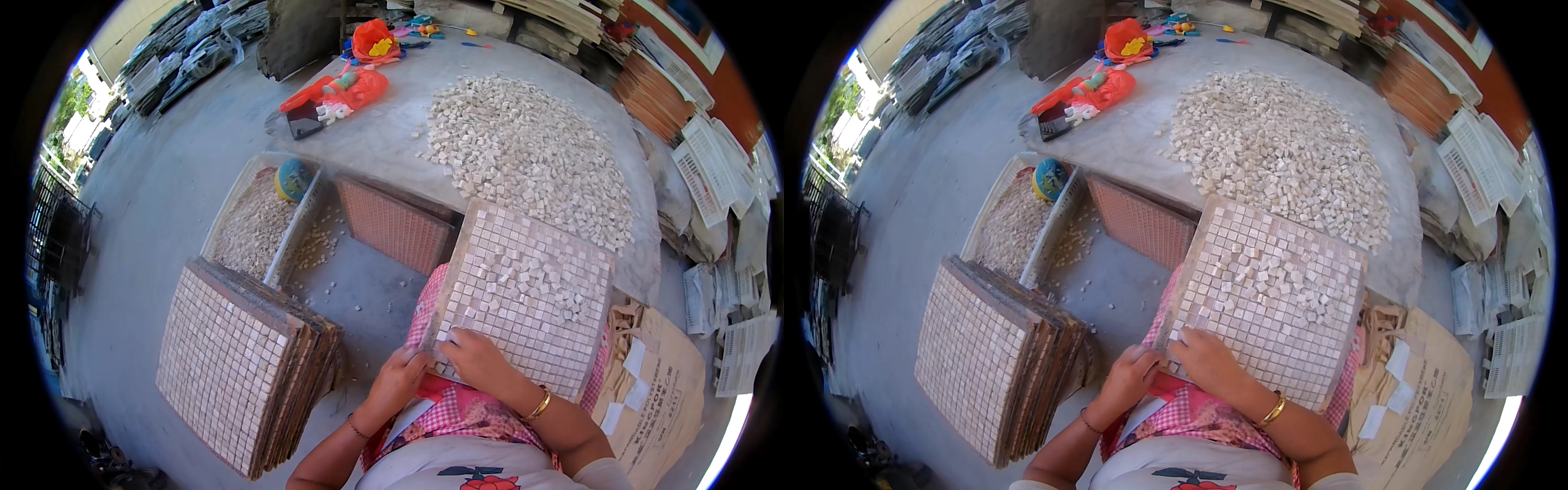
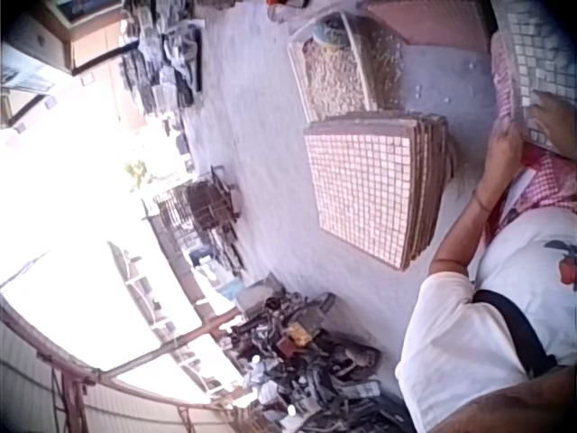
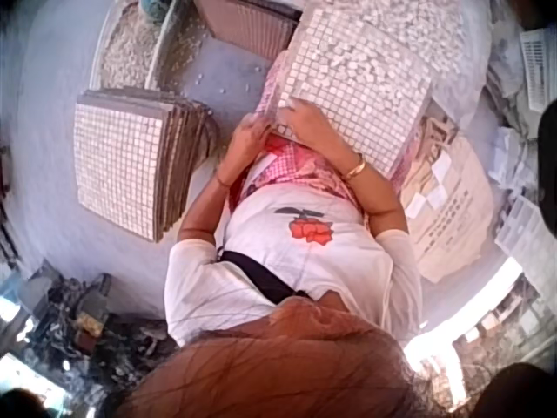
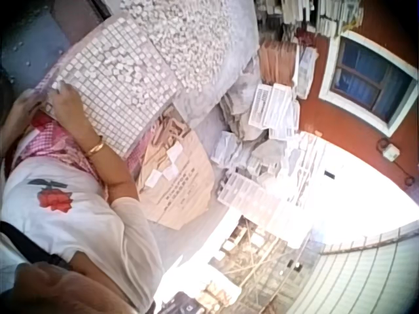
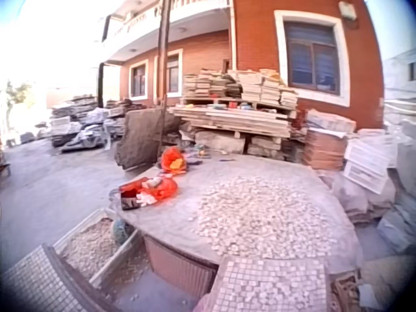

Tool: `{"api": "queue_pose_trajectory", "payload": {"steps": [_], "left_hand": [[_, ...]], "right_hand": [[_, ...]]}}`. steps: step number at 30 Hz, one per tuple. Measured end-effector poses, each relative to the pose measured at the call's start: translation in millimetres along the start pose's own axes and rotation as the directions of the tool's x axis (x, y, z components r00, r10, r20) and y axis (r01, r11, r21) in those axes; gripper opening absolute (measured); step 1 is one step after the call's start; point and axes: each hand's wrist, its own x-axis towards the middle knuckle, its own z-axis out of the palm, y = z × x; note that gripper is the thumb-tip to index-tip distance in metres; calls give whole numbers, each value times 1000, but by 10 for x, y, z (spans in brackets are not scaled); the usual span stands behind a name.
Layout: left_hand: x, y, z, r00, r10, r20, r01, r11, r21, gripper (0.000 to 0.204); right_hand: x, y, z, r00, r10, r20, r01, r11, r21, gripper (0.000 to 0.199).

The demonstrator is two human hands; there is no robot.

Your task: The person arranges small, light-colored square tiles onto a grid-like board. They pick up tiles from a large pile on the table and place them into empty slots on the board, filling the grid one by one. The person occasionally adjusts the tiles to ensure they fit properly within the grid.

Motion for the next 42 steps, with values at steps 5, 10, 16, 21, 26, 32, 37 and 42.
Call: {"api": "queue_pose_trajectory", "payload": {"steps": [5, 10, 16, 21, 26, 32, 37, 42], "left_hand": [[-3, 45, -47, 1000, 4, 5, -4, 1000, 25, 12], [-21, 35, -47, 998, 34, 45, -36, 999, 37, 11], [-61, 42, 56, 999, 52, 9, -52, 987, 151, 14], [-56, 122, 44, 1000, 15, 5, -16, 991, 133, 19], [-41, 48, 55, 1000, 23, 14, -25, 988, 154, 19], [67, 154, -56, 971, -221, 96, 224, 974, -20, 22], [64, 137, -9, 972, -216, 93, 210, 975, 77, 22], [94, 241, 3, 988, 52, 143, -73, 986, 147, 19]], "right_hand": [[37, 34, -45, 998, -68, -15, 67, 997, -41, 10], [93, 58, -81, 996, -87, 0, 87, 995, -44, 10], [4, 52, -258, 975, 212, -72, -179, 932, 316, 16], [-218, 33, -334, 948, 317, -16, -265, 817, 511, 14], [-406, 86, -283, 955, 294, -40, -238, 840, 488, 14], [-499, 91, -312, 941, 332, -70, -248, 814, 526, 15], [-597, 70, -342, 919, 391, -42, -296, 759, 579, 14], [-699, 90, -334, 917, 391, -77, -268, 747, 609, 14]]}}
